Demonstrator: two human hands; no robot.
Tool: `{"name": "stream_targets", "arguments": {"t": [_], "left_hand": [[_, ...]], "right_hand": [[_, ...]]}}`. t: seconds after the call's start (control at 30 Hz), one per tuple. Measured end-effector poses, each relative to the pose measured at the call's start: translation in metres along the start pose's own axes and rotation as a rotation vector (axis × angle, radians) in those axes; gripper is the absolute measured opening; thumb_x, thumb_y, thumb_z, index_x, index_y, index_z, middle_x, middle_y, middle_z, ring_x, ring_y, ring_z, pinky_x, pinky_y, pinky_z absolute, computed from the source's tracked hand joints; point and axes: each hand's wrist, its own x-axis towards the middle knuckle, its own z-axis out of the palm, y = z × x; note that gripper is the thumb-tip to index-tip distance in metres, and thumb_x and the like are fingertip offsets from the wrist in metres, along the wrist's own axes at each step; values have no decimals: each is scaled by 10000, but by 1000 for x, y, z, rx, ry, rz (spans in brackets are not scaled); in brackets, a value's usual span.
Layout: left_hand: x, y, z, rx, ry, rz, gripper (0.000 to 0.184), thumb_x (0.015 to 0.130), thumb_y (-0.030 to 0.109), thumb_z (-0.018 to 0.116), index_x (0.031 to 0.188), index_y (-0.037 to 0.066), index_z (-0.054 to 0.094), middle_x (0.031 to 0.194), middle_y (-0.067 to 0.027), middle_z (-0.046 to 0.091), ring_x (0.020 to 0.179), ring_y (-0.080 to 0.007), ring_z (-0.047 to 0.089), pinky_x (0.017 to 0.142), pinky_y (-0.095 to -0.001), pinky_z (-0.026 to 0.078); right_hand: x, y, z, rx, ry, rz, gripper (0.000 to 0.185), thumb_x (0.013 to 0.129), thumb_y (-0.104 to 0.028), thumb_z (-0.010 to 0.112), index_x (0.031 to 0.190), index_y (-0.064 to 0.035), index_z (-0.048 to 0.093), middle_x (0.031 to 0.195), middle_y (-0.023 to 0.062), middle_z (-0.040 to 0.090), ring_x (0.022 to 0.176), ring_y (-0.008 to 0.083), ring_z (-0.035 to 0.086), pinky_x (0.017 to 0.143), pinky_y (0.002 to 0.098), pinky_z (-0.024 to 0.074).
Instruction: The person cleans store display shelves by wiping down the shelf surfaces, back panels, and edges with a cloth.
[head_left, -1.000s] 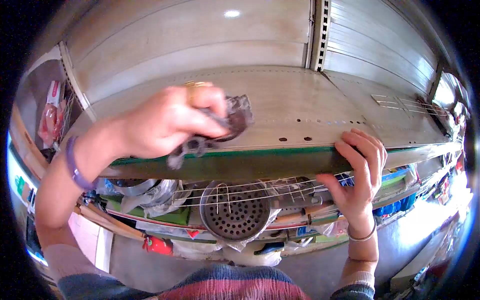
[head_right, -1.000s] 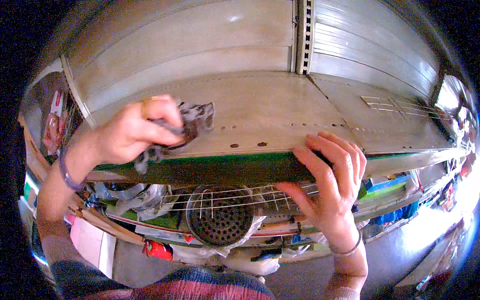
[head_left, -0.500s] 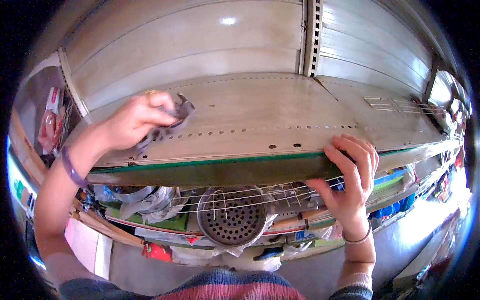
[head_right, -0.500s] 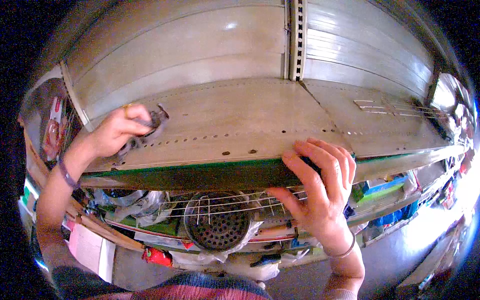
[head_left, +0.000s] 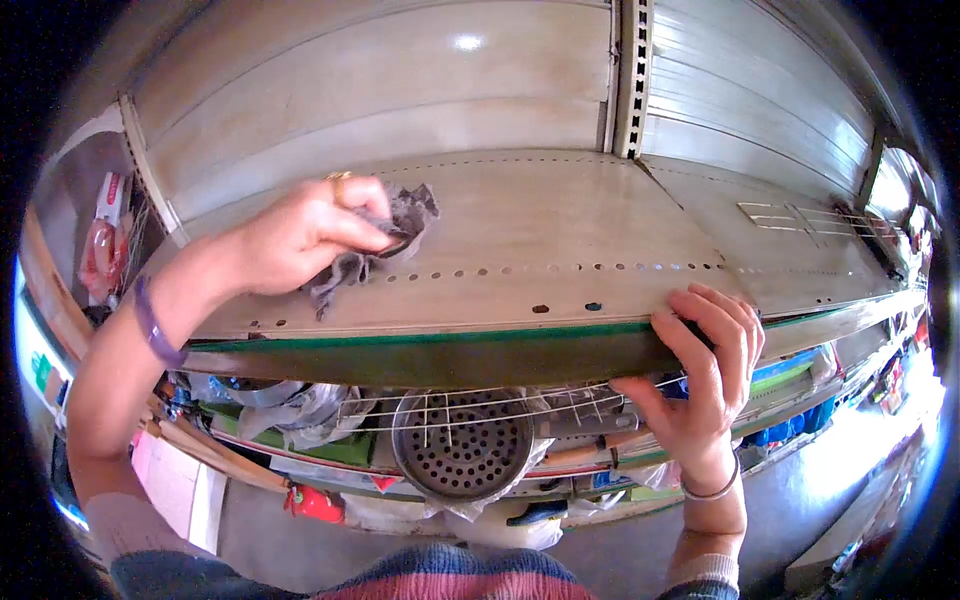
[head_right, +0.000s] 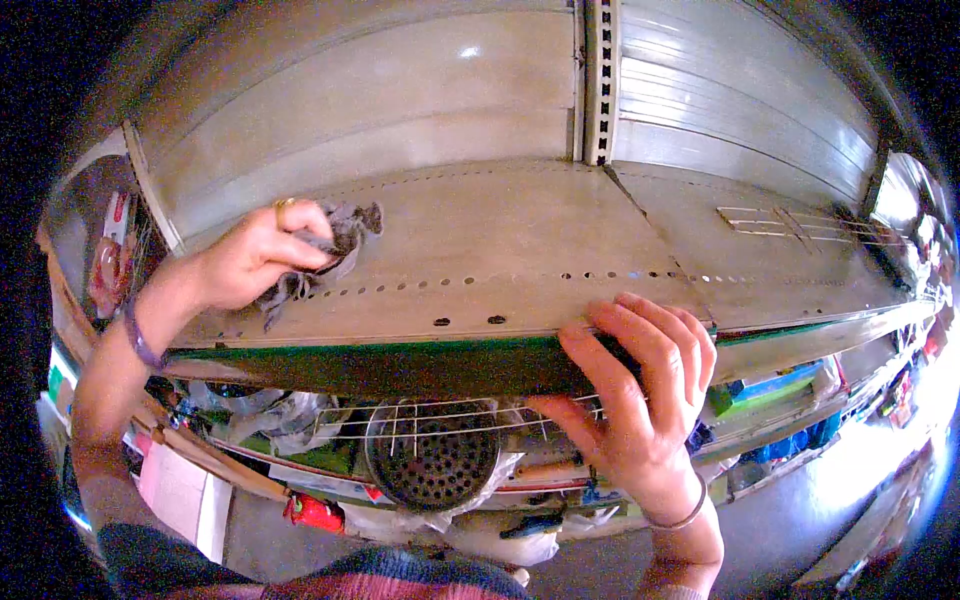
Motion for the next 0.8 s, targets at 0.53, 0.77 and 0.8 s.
{"name": "stream_targets", "arguments": {"t": [0.53, 0.77, 0.8], "left_hand": [[29, 6, 13, -50, 16, 127, 326, 689, -76, 549, 988, 13, 642, 969, -140, 560, 933, -291, 544, 836, -362, 430], [100, 25, 42, -170, -44, 338, 416, 828, 0, 483, 1237, 55, 534, 1279, -174, 474, 1198, -331, 437, 1036, -395, 314], [73, 12, 30, -144, -87, 197, 419, 839, 5, 471, 1251, 59, 523, 1311, -174, 456, 1231, -333, 415, 1054, -396, 298]], "right_hand": [[2, -2, -2, 10, -6, 22, 488, 647, -371, 736, 1033, -99, 610, 1089, 81, 568, 1007, 292, 549, 882, 455, 392], [2, -1, -6, 13, -16, 11, 469, 654, -366, 718, 1023, -93, 623, 1063, 83, 576, 997, 280, 555, 876, 440, 407], [2, 1, -5, 30, -7, 6, 464, 654, -362, 715, 1022, -93, 627, 1061, 83, 576, 995, 280, 555, 871, 439, 412]]}}
